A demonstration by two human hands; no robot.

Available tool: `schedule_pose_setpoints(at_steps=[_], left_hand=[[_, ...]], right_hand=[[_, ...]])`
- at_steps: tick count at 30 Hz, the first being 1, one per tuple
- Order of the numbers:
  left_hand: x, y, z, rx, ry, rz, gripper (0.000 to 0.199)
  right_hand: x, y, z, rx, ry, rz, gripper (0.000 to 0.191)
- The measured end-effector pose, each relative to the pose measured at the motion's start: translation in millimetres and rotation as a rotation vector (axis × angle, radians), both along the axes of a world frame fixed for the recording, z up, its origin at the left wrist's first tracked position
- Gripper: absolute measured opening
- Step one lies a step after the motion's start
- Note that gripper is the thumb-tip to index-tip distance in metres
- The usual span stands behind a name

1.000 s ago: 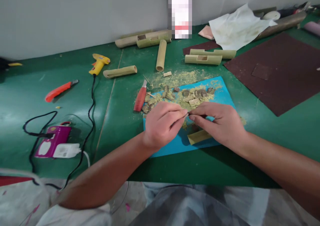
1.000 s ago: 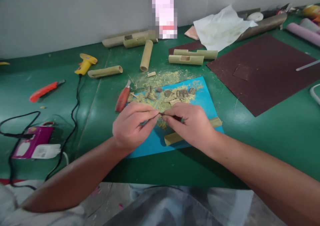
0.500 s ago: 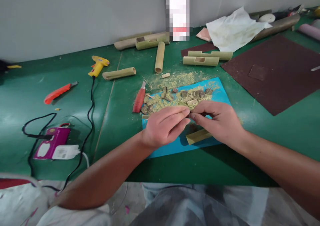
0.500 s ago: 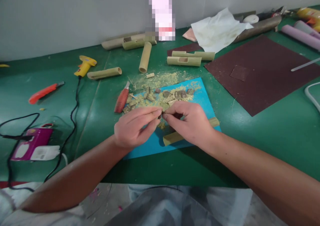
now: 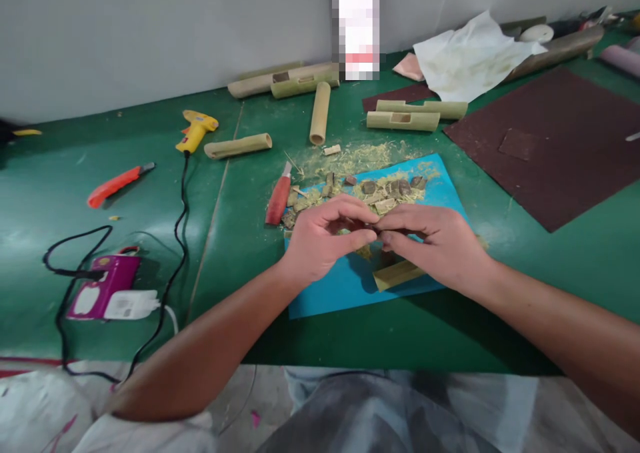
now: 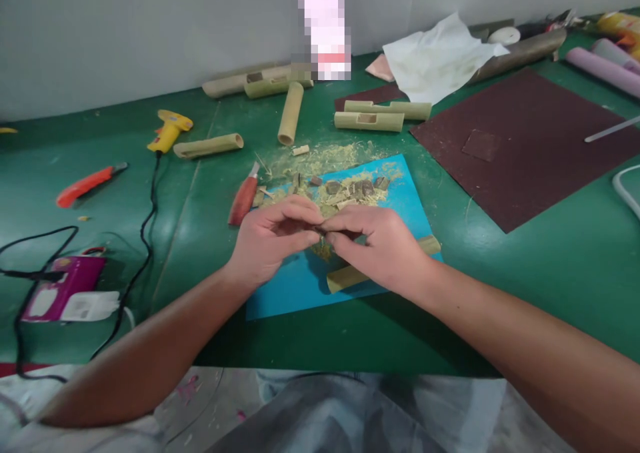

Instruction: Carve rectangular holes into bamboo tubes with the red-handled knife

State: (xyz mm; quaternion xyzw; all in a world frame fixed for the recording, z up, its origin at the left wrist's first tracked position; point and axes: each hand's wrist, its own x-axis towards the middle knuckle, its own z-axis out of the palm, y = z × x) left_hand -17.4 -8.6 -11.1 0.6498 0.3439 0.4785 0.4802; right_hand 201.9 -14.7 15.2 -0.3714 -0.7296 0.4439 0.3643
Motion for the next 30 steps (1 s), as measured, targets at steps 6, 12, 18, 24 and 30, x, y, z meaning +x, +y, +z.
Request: schedule_pose_setpoints(at_steps=[6, 12, 18, 24, 30], left_hand=[[4, -2, -0.7, 0.054, -0.025, 0.055, 0.013], [4, -8, 3.0, 0.209, 0.072, 0.119, 0.004], [3, -9, 8.0, 0.337, 0.148, 0.142, 0.008], [6, -10, 7.5, 0.314, 0.165, 0.177, 0.007], [8, -12, 5.5, 0.304, 0.172, 0.201, 0.009]], right_hand=[[-1, -1, -2.6, -0.059, 0.032, 0.021, 0.021], [0, 0, -3.0, -0.094, 0.034, -0.001, 0.022], [0, 1, -2.8, -0.166, 0.076, -0.009, 0.024], [-1, 0, -4.8, -0.167, 0.069, -0.011, 0.024], [-1, 0, -4.5, -0.16, 0.043, 0.002, 0.024]])
